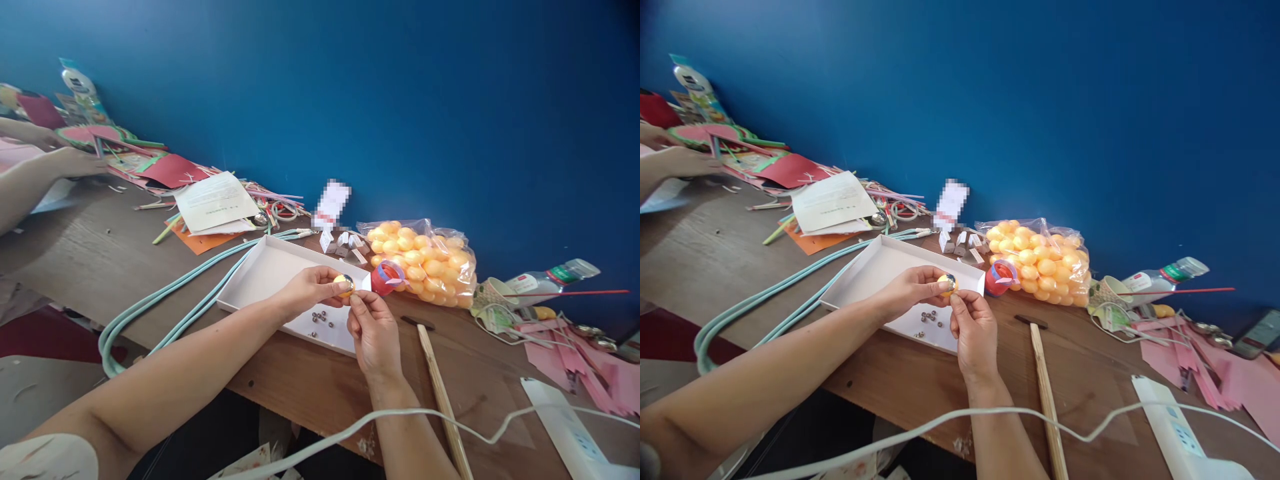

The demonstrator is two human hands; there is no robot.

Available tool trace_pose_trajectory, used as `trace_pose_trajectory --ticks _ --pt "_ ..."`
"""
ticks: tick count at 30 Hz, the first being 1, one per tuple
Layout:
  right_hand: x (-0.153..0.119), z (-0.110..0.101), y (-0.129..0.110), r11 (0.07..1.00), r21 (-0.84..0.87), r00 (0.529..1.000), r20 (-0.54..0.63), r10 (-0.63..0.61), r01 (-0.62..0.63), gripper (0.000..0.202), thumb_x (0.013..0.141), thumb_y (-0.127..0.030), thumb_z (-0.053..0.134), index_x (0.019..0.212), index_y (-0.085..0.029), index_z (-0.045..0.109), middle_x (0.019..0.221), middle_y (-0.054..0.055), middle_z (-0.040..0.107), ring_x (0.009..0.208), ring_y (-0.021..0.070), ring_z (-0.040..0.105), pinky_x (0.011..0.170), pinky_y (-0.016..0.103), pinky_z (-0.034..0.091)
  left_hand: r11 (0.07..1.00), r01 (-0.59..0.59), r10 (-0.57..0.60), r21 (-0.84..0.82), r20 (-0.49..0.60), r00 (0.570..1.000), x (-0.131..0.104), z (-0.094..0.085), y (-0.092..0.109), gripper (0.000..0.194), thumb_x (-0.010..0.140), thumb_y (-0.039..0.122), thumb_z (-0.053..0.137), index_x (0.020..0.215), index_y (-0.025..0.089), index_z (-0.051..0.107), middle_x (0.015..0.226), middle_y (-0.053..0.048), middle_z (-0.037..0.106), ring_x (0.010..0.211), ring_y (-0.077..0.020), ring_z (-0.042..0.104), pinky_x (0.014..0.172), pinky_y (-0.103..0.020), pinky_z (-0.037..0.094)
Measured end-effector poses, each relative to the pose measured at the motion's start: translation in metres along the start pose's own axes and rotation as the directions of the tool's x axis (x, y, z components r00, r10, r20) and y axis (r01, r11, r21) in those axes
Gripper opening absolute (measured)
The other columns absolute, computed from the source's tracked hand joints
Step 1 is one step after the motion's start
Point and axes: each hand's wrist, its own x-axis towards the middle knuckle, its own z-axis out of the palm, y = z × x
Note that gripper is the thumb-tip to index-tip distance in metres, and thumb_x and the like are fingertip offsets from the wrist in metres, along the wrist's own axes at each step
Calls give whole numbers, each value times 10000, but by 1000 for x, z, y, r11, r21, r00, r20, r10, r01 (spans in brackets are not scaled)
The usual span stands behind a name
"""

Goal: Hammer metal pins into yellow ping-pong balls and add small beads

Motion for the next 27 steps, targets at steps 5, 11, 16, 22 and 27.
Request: trace_pose_trajectory --ticks 5,11,16,22,27 --pt "1 -1 0 1000 21 1000 22 5 -5 148 769 -308 709 837 -206 625 572 -58 533 423 37 324 397 183 216 1000 6 -6 -2 -8 1000 -1 1 1 387 661 394 775 872 114 611 798 -58 678 724 -127 658 764 -303 525" --pt "1 -1 0 999 46 999 31 19 -20 157 768 -300 711 835 -201 610 610 -49 566 418 25 334 390 170 232 1000 2 -2 -2 -8 1000 -1 2 1 384 666 385 774 872 110 604 797 -52 676 718 -123 660 756 -296 527" --pt "1 -1 0 999 48 999 41 19 -21 148 773 -296 709 828 -201 610 590 -52 565 409 23 347 381 161 240 1000 2 -2 3 -10 1000 -1 2 2 376 675 380 770 871 106 602 790 -50 677 728 -126 668 756 -286 530" --pt "0 0 -1 996 90 998 56 18 -23 127 787 -282 702 814 -198 609 554 -58 543 401 25 349 382 161 242 1000 0 -1 -23 -9 1000 -1 2 2 387 667 384 775 874 106 604 801 -52 674 731 -130 668 772 -298 529" --pt "1 -1 -1 995 97 998 62 19 -25 107 801 -270 695 818 -194 621 556 -58 550 401 13 358 393 150 252 1000 7 -7 -12 -6 1000 -1 2 2 381 673 382 771 869 102 602 816 -63 676 749 -136 667 787 -311 526"
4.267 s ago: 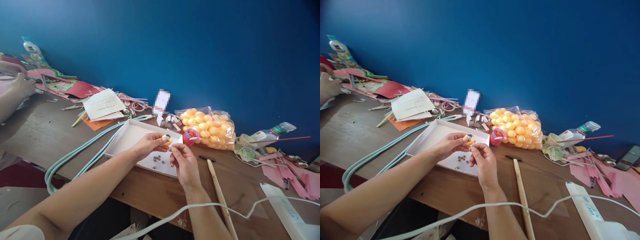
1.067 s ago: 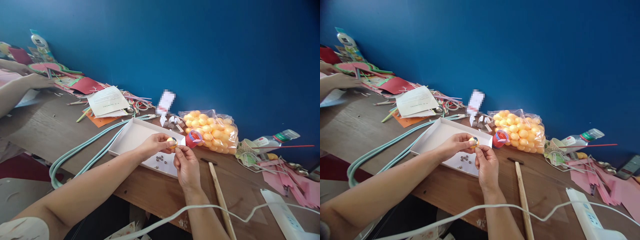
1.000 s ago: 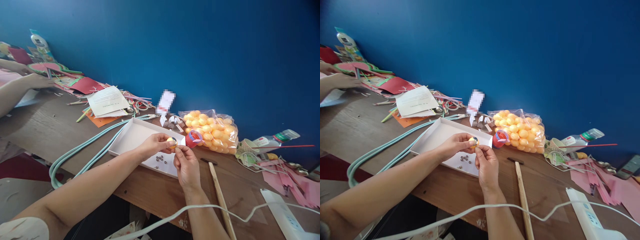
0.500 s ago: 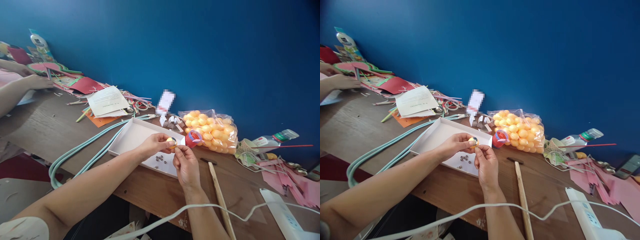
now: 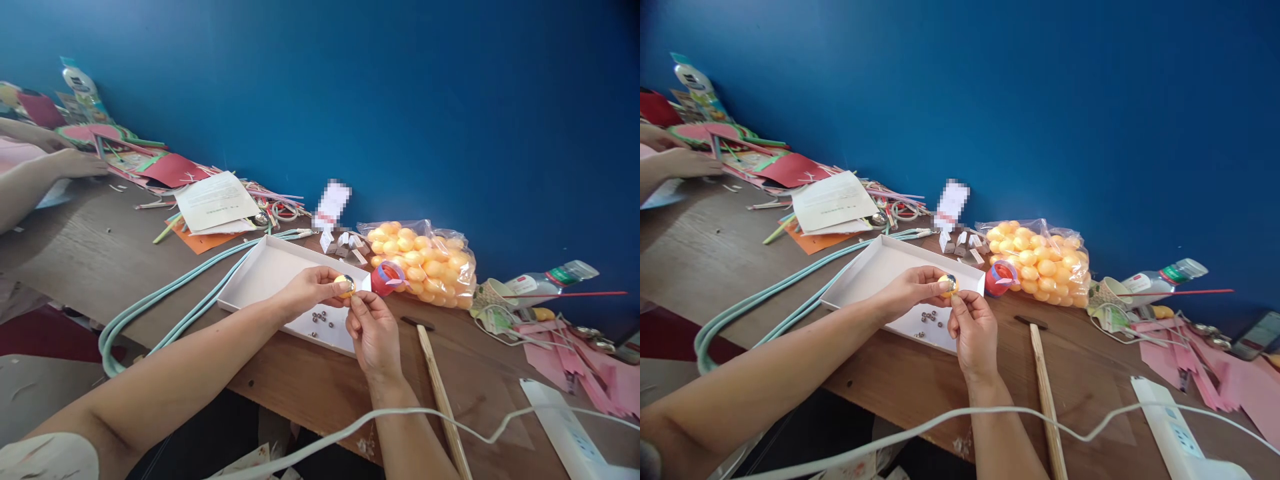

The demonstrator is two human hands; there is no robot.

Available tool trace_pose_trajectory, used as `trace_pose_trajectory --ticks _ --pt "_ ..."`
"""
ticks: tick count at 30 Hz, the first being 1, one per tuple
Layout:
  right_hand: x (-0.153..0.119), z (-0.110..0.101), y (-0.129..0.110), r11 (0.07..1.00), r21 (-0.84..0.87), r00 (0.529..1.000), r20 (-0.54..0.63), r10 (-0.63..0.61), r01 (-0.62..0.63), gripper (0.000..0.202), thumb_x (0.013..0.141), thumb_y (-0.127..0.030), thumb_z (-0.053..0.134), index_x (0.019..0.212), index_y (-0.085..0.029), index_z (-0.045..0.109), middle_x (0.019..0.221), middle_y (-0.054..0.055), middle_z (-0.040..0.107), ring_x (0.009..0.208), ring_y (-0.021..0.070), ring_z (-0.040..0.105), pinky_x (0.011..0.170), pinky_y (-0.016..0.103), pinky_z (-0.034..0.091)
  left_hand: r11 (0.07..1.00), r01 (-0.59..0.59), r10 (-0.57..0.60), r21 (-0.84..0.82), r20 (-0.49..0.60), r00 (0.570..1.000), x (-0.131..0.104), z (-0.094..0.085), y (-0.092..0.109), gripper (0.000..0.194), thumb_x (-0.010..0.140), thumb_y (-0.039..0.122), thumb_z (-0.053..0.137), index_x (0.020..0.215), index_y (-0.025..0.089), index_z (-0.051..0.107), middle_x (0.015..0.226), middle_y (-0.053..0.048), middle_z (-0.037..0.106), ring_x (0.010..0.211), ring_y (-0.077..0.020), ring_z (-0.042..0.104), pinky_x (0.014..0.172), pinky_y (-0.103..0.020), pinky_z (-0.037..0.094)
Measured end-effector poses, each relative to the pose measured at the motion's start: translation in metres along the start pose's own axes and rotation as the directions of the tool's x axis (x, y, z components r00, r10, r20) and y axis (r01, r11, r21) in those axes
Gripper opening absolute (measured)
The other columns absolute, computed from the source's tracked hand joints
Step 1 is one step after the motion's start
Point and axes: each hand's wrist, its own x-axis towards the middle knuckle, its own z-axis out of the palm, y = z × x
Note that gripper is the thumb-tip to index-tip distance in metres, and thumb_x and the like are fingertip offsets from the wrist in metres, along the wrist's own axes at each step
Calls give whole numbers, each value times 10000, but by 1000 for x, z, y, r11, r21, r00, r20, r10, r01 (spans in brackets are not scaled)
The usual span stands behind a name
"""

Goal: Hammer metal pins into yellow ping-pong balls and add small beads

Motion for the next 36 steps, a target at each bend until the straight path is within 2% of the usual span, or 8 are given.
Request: trace_pose_trajectory --ticks 8,27,36 --pt "0 0 0 1000 7 1000 3 4 -4 114 791 -269 701 814 -190 622 596 -47 570 409 8 358 392 144 259 1000 4 -4 -12 -6 1000 0 1 -1 393 655 393 781 856 107 601 811 -59 677 743 -133 665 776 -304 528" --pt "-1 0 -2 1000 1 1000 1 19 -19 125 791 -272 701 823 -189 614 545 -61 525 407 15 353 389 142 257 1000 19 -19 -17 2 1000 0 1 2 398 649 391 786 858 104 608 820 -61 676 743 -128 663 785 -301 524" --pt "-1 -2 -3 1000 -7 1000 8 28 -28 139 772 -276 712 816 -185 615 612 -34 585 411 16 361 377 144 266 1000 16 -16 -13 19 1000 -1 2 2 385 659 392 779 851 110 599 814 -54 674 752 -133 670 791 -303 524"
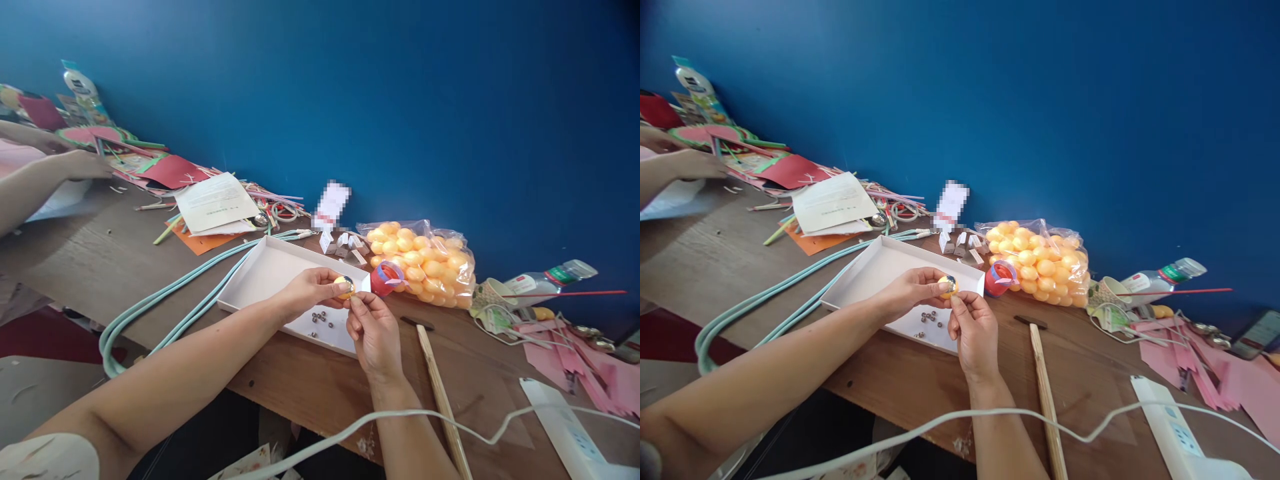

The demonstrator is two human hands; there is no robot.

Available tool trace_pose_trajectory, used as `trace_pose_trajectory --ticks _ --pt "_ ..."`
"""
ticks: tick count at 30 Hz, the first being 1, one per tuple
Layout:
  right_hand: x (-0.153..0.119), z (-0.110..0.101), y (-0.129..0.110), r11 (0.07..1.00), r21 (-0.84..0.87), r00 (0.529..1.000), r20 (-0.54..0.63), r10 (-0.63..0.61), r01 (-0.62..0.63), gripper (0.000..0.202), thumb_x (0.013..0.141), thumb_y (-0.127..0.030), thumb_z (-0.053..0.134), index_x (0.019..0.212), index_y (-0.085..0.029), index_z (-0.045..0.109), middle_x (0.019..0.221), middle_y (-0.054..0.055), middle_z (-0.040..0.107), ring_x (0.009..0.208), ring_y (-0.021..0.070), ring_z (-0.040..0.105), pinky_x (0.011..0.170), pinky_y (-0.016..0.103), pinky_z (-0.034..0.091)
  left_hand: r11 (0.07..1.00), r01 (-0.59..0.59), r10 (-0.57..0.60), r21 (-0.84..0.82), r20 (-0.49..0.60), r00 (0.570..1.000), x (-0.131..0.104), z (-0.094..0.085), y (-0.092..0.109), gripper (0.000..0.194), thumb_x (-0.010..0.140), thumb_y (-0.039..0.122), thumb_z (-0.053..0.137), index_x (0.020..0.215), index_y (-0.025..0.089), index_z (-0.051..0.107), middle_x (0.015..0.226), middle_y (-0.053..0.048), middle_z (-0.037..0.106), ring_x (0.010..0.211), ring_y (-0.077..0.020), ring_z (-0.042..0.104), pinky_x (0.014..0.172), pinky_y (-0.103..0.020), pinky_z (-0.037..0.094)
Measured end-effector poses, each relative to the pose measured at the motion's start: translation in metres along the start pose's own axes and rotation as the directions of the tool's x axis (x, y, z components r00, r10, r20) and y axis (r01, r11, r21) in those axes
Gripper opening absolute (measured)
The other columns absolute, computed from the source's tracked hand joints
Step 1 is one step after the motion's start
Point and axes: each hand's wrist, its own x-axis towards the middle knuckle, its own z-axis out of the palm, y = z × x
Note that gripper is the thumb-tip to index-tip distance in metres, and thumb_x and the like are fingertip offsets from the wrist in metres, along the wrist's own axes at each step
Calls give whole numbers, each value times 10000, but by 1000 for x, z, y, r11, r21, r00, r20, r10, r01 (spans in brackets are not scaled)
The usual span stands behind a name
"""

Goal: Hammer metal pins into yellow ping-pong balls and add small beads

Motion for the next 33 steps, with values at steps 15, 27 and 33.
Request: trace_pose_trajectory --ticks 15,27,33 --pt "-1 1 -2 1000 -10 1000 1 -3 3 133 768 -273 714 807 -189 620 644 -23 621 409 21 365 378 156 266 1000 17 -17 -18 2 1000 0 0 0 377 657 377 783 853 108 606 822 -61 675 750 -131 667 806 -313 522" --pt "0 0 -1 999 -34 1000 -8 3 -3 165 756 -300 720 804 -184 612 634 -24 612 403 18 362 374 158 266 1000 -12 12 8 3 1000 1 0 0 384 663 389 775 853 107 597 803 -59 675 734 -136 668 794 -327 524" --pt "0 0 -1 999 -35 1000 -12 12 -12 161 755 -296 722 794 -179 619 673 -11 635 405 24 363 365 162 265 999 -30 30 20 4 1000 1 0 -2 388 673 391 768 863 103 591 805 -59 672 721 -131 662 783 -324 527"
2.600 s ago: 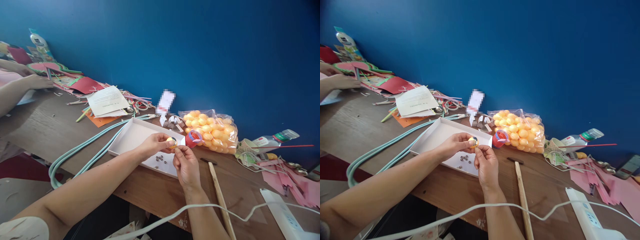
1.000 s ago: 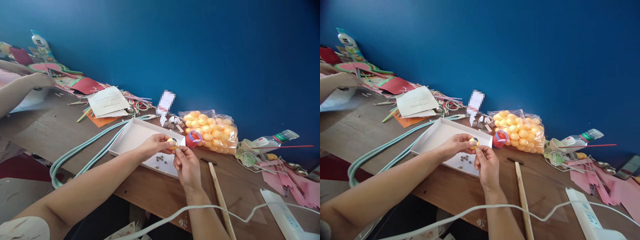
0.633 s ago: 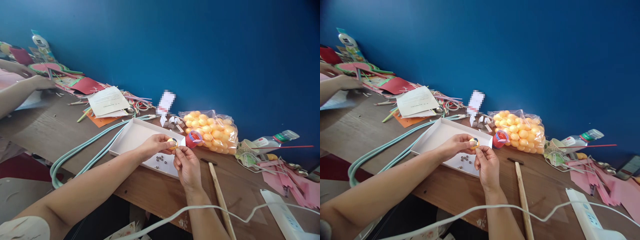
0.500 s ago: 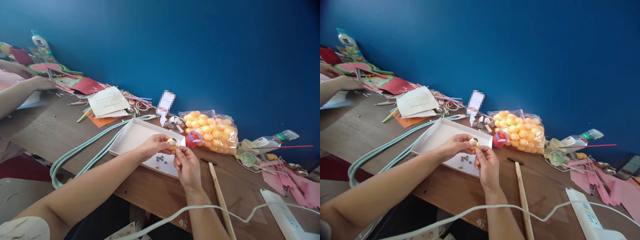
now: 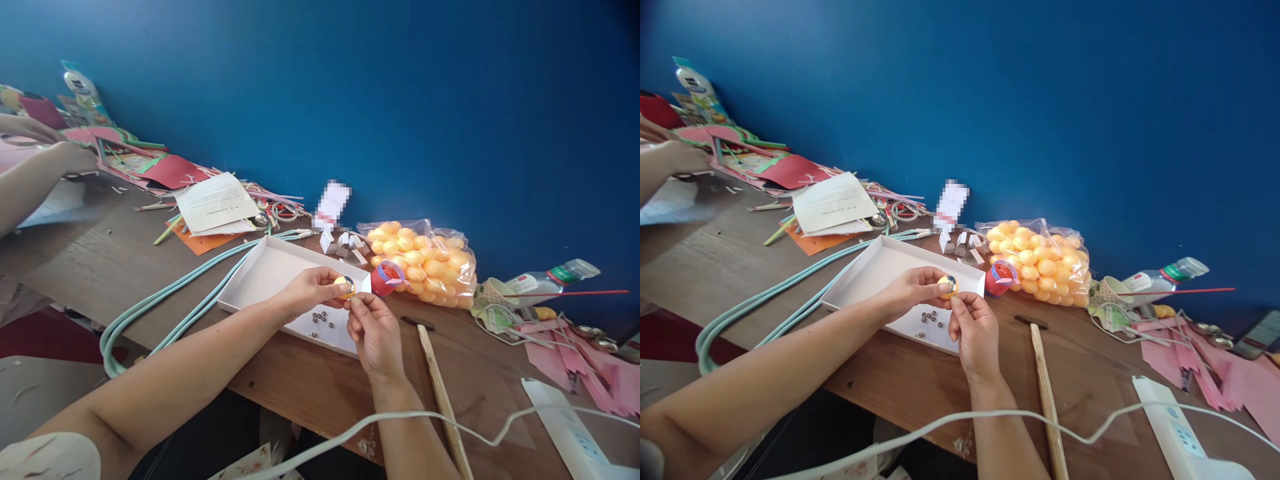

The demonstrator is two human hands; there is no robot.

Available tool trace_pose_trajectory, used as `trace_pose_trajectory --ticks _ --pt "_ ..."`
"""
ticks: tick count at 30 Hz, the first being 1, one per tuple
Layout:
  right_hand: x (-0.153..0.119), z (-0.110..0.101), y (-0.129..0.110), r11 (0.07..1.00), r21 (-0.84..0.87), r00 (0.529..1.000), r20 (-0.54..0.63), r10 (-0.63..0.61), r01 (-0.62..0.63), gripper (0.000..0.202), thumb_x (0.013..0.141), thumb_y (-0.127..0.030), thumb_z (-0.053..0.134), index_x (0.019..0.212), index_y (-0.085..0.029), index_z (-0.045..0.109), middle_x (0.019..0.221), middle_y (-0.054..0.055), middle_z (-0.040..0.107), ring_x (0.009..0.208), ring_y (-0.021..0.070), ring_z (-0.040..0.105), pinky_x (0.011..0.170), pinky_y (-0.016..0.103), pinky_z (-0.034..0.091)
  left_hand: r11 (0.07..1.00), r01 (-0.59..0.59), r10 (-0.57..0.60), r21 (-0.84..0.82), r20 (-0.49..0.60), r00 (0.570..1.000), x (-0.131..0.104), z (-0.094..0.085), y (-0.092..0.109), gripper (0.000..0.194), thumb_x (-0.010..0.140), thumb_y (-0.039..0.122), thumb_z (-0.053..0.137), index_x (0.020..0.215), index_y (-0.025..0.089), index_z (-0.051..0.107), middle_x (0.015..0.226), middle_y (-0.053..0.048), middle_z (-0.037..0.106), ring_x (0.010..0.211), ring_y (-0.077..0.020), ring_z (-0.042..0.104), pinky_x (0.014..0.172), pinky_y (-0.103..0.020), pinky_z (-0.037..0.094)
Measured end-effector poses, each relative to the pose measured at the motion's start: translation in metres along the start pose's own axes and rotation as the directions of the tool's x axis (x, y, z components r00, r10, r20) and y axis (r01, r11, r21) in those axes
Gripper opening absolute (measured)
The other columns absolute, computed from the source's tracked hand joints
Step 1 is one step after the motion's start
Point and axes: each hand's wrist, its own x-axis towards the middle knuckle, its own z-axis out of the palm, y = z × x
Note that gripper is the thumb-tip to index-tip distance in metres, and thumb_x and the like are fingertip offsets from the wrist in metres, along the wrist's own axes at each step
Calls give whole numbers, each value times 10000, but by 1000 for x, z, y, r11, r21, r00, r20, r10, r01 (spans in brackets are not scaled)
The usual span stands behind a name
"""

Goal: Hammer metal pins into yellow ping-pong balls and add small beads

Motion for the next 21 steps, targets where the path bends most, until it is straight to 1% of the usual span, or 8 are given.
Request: trace_pose_trajectory --ticks 8,21 --pt "0 1 -2 1000 1 1000 7 10 -10 137 758 -284 722 776 -179 636 679 -14 635 404 19 370 358 151 274 999 -16 17 28 -23 1000 -3 2 3 400 665 397 771 865 98 597 780 -58 664 702 -132 653 741 -311 524" --pt "0 -1 0 1000 -20 1000 4 8 -8 150 762 -295 718 782 -176 629 696 -9 636 411 20 371 358 153 279 997 -31 33 69 -29 999 -1 1 0 403 679 395 761 889 95 592 801 -64 668 721 -144 660 750 -327 532"
